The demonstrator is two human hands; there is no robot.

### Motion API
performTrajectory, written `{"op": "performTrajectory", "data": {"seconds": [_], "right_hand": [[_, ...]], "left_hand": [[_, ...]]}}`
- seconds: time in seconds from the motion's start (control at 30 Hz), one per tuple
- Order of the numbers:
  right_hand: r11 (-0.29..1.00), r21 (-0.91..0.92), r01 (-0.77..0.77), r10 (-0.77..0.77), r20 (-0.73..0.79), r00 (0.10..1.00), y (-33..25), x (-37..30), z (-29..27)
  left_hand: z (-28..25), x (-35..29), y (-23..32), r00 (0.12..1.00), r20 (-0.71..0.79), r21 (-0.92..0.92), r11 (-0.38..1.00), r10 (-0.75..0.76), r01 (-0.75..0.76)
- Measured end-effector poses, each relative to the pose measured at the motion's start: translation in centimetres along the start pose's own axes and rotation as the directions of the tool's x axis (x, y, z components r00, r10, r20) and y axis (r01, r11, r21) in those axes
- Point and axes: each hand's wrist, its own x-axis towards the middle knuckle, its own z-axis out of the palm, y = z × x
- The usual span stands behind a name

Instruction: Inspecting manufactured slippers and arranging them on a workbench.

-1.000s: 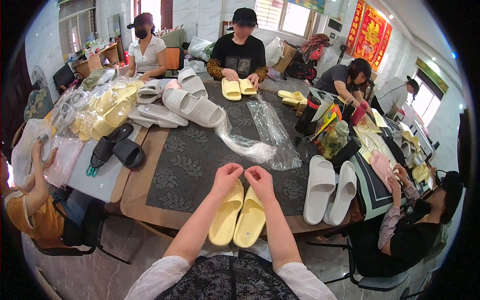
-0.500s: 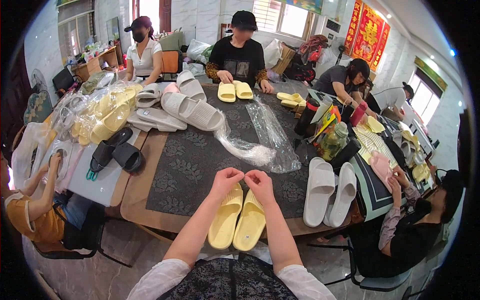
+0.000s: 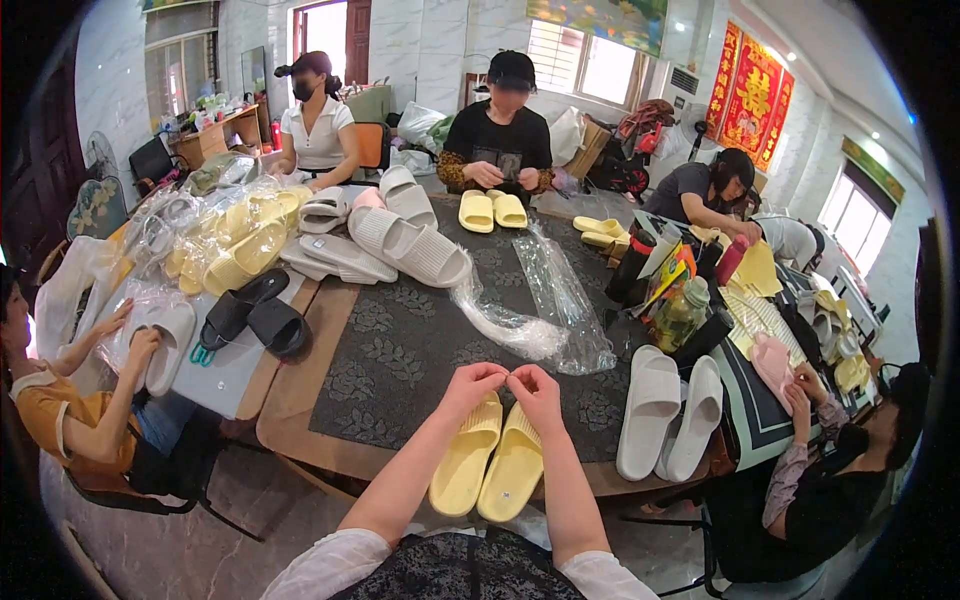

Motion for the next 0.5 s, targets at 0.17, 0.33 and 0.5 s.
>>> {"op": "performTrajectory", "data": {"seconds": [0.17,0.33,0.5], "right_hand": [[0.998,0.042,0.048,-0.048,-0.013,0.999,-0.1,-0.1,-0.1],[0.998,0.015,0.059,-0.059,0.029,0.998,-0.5,-0.2,-0.1],[0.999,0.015,0.044,-0.044,0.045,0.998,0.2,-0.2,-0.3]], "left_hand": [[0.2,-0.2,0.6,1.000,-0.010,-0.012,1.000,-0.012,0.012],[0.1,-0.5,0.9,0.999,0.035,-0.048,0.998,-0.042,0.043],[0.3,-0.8,1.6,0.997,0.059,-0.051,0.997,-0.059,0.062]]}}
